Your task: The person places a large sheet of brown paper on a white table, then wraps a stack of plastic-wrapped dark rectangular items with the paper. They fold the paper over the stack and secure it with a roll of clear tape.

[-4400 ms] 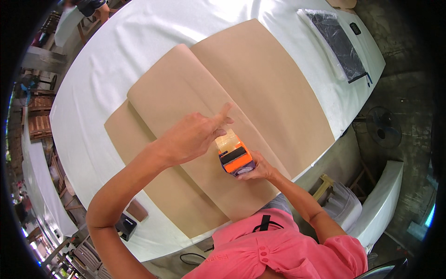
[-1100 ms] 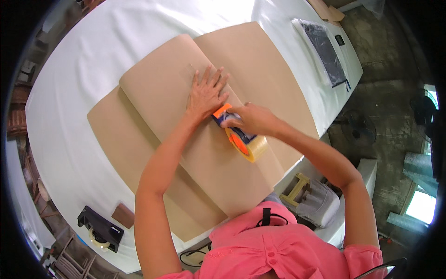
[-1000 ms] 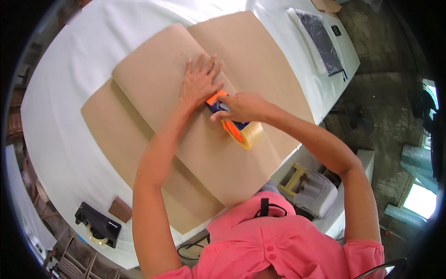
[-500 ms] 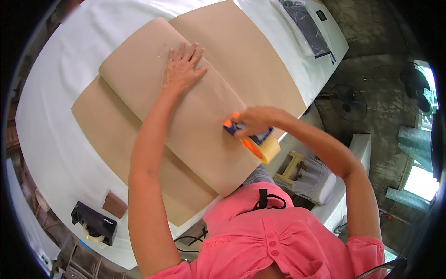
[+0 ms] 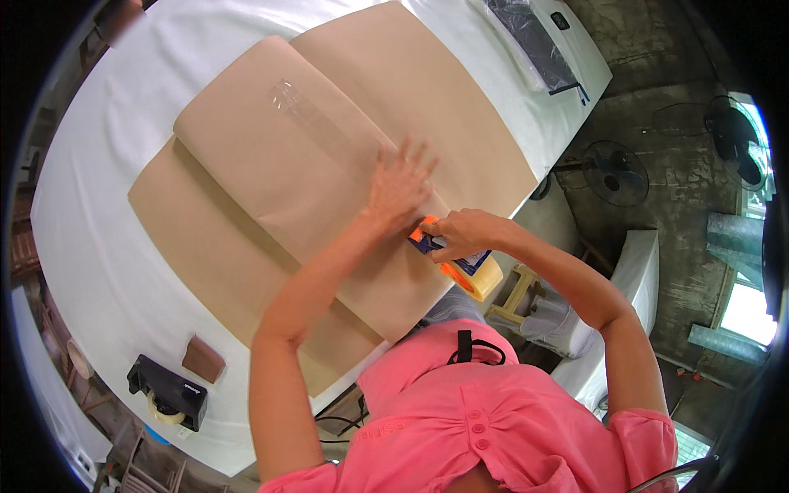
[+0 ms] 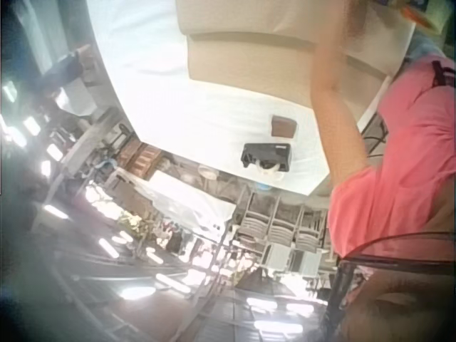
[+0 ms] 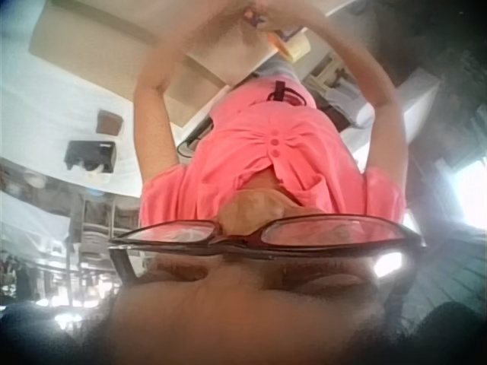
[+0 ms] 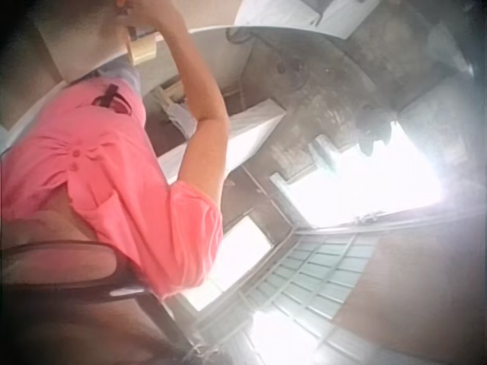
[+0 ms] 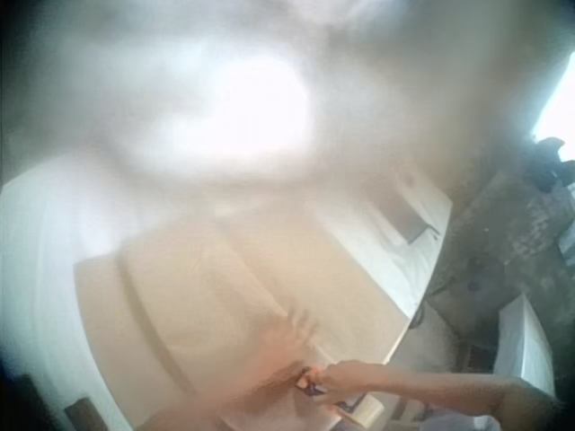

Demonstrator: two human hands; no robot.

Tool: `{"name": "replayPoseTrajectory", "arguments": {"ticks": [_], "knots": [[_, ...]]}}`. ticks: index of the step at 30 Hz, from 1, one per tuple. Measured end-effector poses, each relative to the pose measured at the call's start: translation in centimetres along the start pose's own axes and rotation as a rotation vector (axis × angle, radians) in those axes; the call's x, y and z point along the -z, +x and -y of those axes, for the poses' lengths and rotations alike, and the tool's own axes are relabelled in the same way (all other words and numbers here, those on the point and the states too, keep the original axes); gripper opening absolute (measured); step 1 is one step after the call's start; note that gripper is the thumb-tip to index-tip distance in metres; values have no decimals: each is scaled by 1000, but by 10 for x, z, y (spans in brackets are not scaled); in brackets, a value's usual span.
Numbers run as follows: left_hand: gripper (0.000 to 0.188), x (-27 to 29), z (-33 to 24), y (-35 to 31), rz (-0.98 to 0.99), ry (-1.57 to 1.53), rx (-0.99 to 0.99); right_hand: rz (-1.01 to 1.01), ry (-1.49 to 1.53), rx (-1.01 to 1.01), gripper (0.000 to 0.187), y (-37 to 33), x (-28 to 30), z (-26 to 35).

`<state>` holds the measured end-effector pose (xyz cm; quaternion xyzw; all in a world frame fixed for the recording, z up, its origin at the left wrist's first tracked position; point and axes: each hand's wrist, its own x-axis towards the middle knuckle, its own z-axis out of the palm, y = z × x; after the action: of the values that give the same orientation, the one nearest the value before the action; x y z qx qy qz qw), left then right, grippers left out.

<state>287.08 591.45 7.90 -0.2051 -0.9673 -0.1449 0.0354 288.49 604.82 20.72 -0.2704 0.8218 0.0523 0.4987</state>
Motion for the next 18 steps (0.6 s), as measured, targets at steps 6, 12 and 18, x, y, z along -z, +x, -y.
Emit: {"name": "replayPoseTrajectory", "arguments": {"ticks": [6, 12, 18], "knots": [[57, -17, -5, -11, -82, -119, -19, -67, -33, -10, 62, -16, -10, 1], [62, -17, -4, -10, -76, -89, -16, 185, -90, 52, 61, 17, 13, 0], [63, -13, -8, -8, -22, -74, -37, 1219, -387, -308, 38, 116, 6, 33]]}}
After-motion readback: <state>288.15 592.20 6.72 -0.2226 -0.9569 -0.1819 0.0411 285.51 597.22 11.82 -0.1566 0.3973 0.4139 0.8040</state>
